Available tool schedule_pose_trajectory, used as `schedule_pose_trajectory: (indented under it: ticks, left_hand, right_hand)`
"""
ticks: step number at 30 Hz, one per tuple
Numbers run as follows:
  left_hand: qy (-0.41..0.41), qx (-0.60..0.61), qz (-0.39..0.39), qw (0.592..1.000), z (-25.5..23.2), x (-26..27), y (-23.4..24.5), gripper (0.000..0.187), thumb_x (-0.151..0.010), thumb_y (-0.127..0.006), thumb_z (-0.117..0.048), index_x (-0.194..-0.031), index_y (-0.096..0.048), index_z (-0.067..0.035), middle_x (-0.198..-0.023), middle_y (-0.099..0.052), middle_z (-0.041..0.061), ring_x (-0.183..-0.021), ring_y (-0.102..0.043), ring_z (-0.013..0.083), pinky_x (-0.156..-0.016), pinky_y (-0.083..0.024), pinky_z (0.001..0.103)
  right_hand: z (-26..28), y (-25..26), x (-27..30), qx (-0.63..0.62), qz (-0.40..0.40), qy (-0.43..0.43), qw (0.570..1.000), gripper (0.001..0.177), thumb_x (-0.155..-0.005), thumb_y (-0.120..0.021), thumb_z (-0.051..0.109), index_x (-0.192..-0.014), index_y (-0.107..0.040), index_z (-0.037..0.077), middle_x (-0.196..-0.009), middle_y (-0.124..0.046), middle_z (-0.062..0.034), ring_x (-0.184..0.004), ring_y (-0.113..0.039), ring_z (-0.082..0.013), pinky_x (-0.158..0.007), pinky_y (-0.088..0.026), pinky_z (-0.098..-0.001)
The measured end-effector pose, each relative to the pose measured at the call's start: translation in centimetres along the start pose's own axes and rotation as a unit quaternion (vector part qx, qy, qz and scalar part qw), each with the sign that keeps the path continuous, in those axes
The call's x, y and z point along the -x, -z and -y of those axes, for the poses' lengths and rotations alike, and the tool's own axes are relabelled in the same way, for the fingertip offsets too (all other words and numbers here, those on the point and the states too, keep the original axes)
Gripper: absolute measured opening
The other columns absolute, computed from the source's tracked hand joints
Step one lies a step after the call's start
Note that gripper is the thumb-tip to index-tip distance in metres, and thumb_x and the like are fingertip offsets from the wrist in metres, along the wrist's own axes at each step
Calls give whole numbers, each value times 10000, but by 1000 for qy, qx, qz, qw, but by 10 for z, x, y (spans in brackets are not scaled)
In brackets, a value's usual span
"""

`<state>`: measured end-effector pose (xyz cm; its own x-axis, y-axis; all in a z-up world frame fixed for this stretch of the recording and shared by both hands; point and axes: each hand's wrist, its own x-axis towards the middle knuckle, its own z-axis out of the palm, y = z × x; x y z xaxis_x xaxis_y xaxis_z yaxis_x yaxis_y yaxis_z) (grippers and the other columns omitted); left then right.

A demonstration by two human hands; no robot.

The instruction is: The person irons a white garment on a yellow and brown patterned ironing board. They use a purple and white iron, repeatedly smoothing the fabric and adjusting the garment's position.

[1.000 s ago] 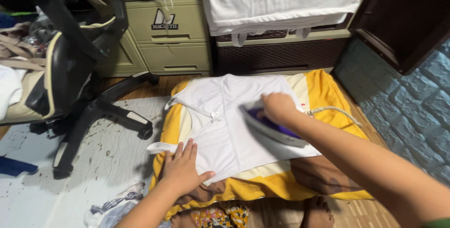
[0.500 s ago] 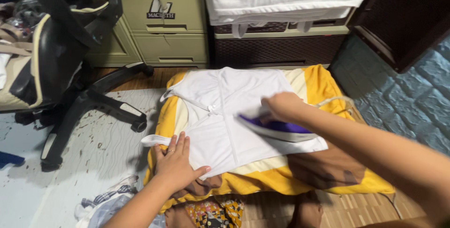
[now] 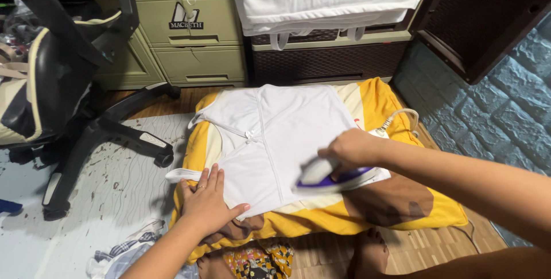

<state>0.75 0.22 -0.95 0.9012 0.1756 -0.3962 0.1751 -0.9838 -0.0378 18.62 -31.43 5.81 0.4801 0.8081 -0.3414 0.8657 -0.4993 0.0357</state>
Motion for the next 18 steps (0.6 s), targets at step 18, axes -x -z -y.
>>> schedule_pose_trajectory:
  ticks: [18]
  left_hand:
    - [47,156,-105,981,34,-19,-6,829,-868,-658,-622,-1510,-414,-159,-1596,-395,39,-1507,-342,213,-1220,-220,610]
  right_hand:
    - [29,37,-30,-43,-93,-39,994,629,-721,-823,565,-1193,-671,178,-862,-735,-174,-861,-709,-387,-752,-549,-483]
